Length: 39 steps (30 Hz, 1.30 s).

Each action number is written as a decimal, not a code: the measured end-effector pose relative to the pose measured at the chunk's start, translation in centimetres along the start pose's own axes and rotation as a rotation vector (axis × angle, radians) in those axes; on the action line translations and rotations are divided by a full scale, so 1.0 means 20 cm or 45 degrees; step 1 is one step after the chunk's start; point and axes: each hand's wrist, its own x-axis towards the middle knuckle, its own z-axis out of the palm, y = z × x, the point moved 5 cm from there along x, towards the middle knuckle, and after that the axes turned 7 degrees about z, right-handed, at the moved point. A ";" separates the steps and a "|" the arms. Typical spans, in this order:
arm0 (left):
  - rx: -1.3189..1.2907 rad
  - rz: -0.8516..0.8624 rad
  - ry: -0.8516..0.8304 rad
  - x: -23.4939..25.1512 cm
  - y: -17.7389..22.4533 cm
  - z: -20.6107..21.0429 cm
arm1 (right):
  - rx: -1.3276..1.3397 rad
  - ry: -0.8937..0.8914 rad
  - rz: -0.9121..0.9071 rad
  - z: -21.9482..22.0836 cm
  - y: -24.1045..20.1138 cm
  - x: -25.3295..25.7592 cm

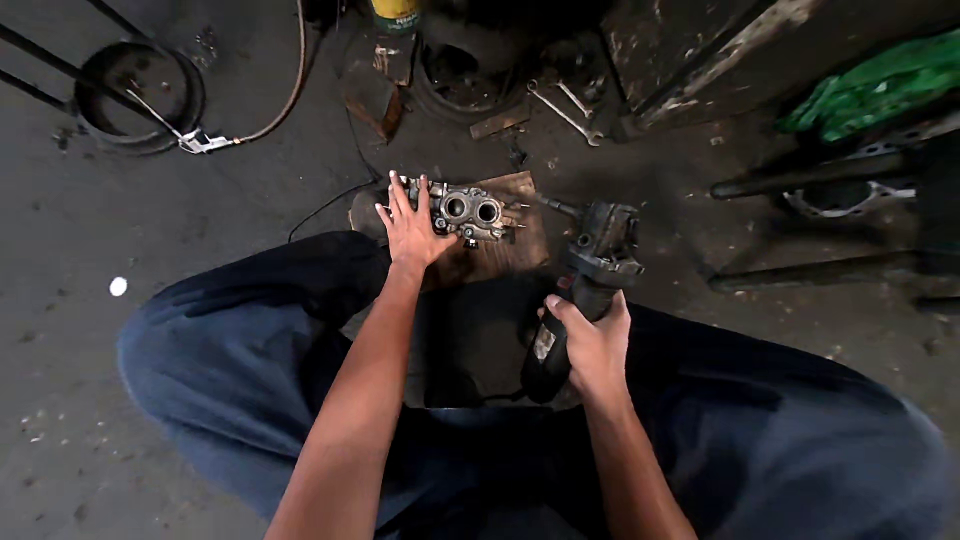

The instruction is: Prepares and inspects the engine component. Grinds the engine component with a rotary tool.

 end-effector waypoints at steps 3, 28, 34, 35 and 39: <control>-0.029 -0.017 -0.068 -0.03 0.01 -0.02 | -0.035 -0.015 0.012 0.01 0.03 0.00; -0.180 -0.042 -0.333 -0.07 0.06 -0.09 | -0.687 -0.103 -0.021 0.38 0.21 0.15; -0.139 -0.071 -0.357 -0.08 0.05 -0.07 | -0.453 -0.097 0.006 0.41 0.26 0.19; -0.147 -0.078 -0.367 -0.08 0.05 -0.07 | -0.384 -0.091 0.023 0.41 0.26 0.19; -0.214 -0.097 -0.346 -0.07 0.04 -0.07 | -0.117 -0.087 0.072 0.42 0.27 0.17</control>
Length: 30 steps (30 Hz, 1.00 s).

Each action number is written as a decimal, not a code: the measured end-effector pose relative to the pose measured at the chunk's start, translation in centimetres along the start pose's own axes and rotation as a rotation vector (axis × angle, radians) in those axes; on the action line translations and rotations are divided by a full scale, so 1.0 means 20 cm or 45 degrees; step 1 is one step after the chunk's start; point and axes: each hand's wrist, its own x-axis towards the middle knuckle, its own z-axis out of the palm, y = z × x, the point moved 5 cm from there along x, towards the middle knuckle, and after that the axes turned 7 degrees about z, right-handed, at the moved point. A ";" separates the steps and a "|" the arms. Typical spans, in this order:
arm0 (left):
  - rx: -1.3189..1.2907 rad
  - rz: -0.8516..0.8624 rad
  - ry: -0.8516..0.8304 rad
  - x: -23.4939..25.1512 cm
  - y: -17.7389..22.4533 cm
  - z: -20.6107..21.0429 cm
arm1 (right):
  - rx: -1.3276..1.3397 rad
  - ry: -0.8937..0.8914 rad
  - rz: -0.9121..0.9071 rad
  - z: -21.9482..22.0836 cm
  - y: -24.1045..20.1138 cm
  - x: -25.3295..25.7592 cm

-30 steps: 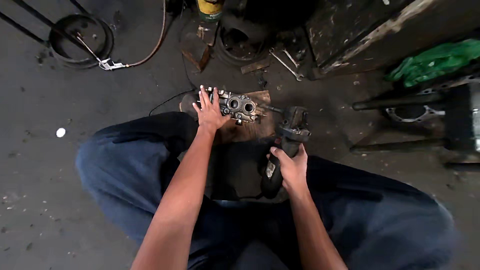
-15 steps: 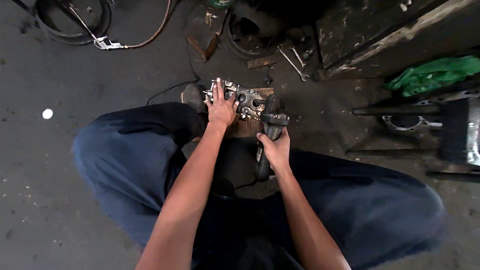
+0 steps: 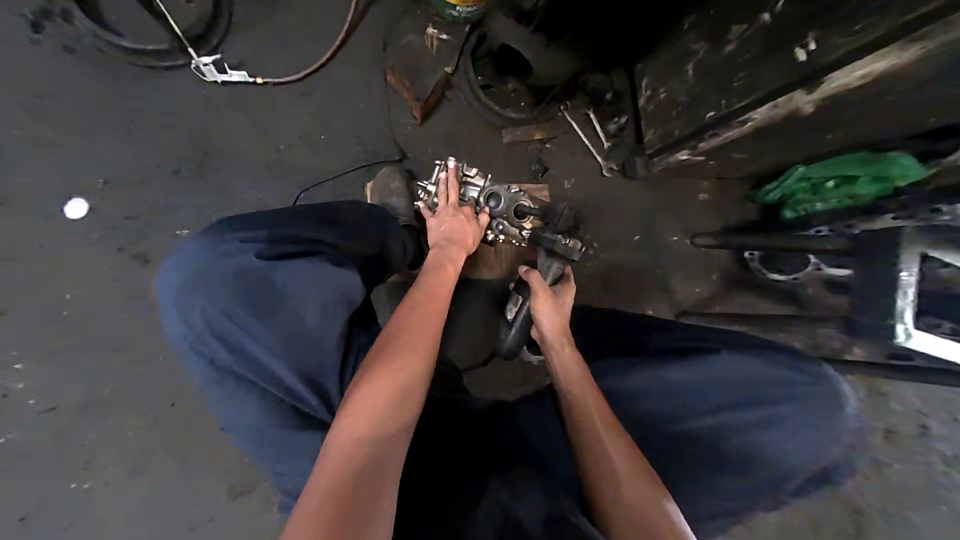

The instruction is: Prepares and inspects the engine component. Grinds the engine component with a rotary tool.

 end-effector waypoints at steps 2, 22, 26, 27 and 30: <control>-0.003 -0.007 -0.001 0.00 0.00 0.01 | 0.056 -0.008 0.014 -0.01 -0.01 -0.02; 0.068 0.019 0.041 0.00 -0.02 0.03 | 0.212 -0.045 0.106 -0.01 0.02 0.00; 0.061 0.021 0.038 0.00 -0.02 0.03 | 0.235 -0.068 0.127 0.00 0.03 0.03; 0.061 0.024 0.038 0.00 -0.02 0.04 | 0.237 -0.080 0.131 0.00 0.03 0.03; 0.055 0.034 0.052 0.00 -0.03 0.04 | 0.227 -0.101 0.132 0.02 0.04 0.05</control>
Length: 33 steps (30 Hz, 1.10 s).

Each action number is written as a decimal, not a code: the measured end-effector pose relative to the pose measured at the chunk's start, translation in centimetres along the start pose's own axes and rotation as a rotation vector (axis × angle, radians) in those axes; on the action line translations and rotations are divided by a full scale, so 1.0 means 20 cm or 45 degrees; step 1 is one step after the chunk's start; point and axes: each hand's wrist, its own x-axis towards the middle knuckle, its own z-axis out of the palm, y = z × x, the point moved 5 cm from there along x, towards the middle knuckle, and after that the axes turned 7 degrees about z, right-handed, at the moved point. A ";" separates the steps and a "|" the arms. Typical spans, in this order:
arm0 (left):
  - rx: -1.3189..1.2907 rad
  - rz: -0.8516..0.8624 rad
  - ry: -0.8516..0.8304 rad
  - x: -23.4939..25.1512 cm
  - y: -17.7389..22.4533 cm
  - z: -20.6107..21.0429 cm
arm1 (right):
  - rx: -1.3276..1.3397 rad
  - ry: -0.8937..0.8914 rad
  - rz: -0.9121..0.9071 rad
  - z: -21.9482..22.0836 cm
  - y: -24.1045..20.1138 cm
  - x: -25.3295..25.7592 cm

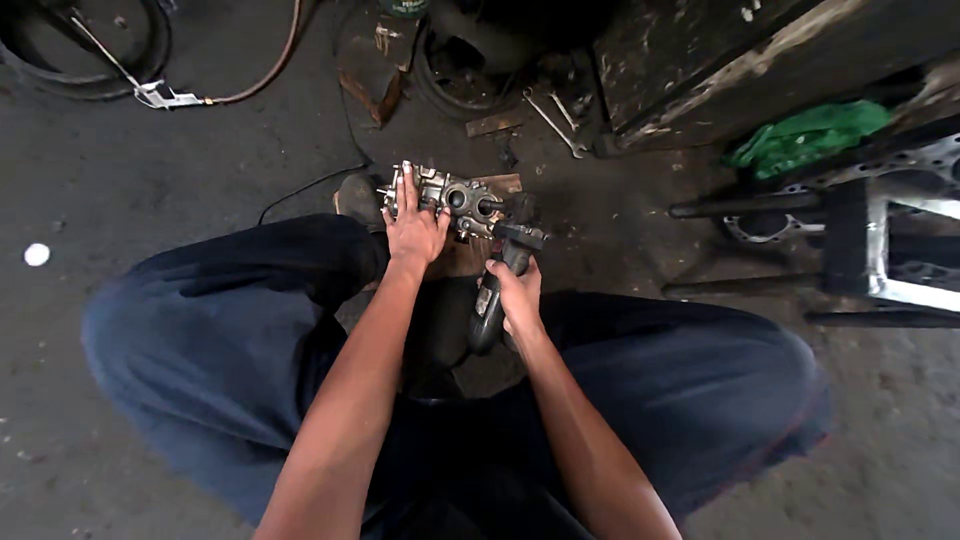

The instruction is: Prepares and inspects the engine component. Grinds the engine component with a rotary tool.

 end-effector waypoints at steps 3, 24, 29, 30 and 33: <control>-0.013 -0.010 -0.010 -0.01 0.02 -0.02 | -0.027 0.001 0.013 0.01 0.00 0.01; 0.012 -0.009 -0.019 0.00 0.00 0.00 | 0.002 -0.003 0.033 -0.04 -0.06 -0.04; 0.022 0.003 -0.012 0.00 0.00 0.00 | -0.020 0.001 0.011 -0.06 -0.08 -0.06; 0.024 0.005 -0.012 0.00 0.00 0.00 | -0.025 0.003 0.011 -0.06 -0.08 -0.07; 0.032 0.000 -0.032 0.00 0.01 -0.01 | -0.023 0.008 0.005 -0.07 -0.09 -0.08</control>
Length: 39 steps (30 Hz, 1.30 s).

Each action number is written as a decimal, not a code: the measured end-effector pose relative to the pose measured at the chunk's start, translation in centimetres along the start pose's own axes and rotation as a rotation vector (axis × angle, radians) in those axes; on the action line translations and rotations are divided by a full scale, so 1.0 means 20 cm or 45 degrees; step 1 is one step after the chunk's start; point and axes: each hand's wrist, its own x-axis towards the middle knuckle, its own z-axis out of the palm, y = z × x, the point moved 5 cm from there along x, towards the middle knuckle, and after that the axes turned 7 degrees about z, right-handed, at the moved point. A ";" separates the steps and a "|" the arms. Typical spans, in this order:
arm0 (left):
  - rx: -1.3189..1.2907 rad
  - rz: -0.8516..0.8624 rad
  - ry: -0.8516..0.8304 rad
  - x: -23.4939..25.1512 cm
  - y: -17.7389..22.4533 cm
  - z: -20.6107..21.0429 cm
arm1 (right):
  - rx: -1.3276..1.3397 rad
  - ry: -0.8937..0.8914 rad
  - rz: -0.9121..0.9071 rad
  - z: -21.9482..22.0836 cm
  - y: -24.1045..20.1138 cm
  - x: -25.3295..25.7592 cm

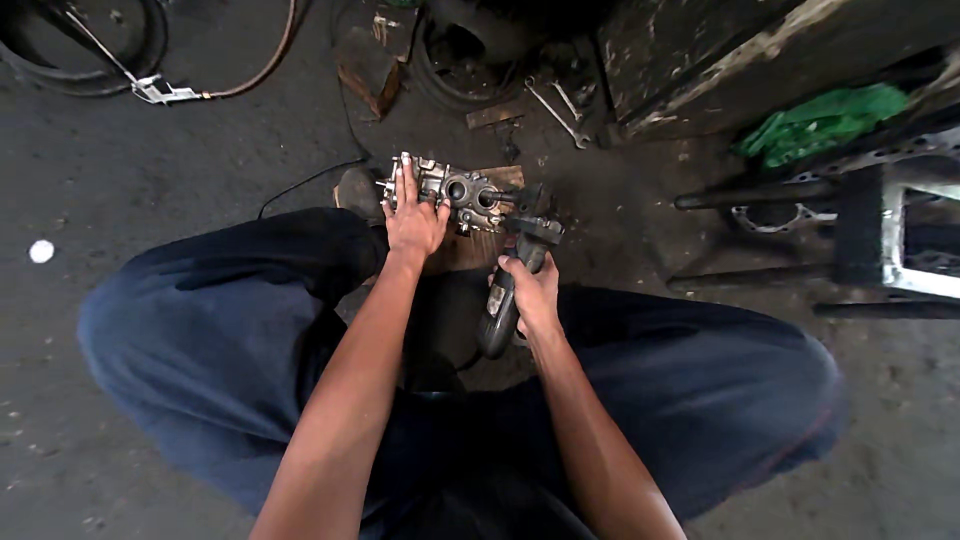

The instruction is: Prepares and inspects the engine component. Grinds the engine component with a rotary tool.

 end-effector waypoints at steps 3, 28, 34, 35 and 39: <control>0.014 -0.003 0.005 0.00 0.00 0.00 | 0.020 -0.001 0.001 0.00 0.00 -0.01; -0.035 0.009 0.017 0.00 -0.01 0.01 | -0.053 -0.042 0.074 0.06 0.05 0.11; -0.034 0.009 0.003 0.01 -0.01 0.02 | 0.053 -0.089 0.060 0.02 0.02 0.05; -0.032 0.008 -0.001 0.00 -0.01 0.01 | 0.062 -0.088 0.058 0.01 0.02 0.05; -0.026 0.006 -0.007 0.01 -0.01 0.01 | 0.090 -0.061 0.052 -0.01 -0.01 0.01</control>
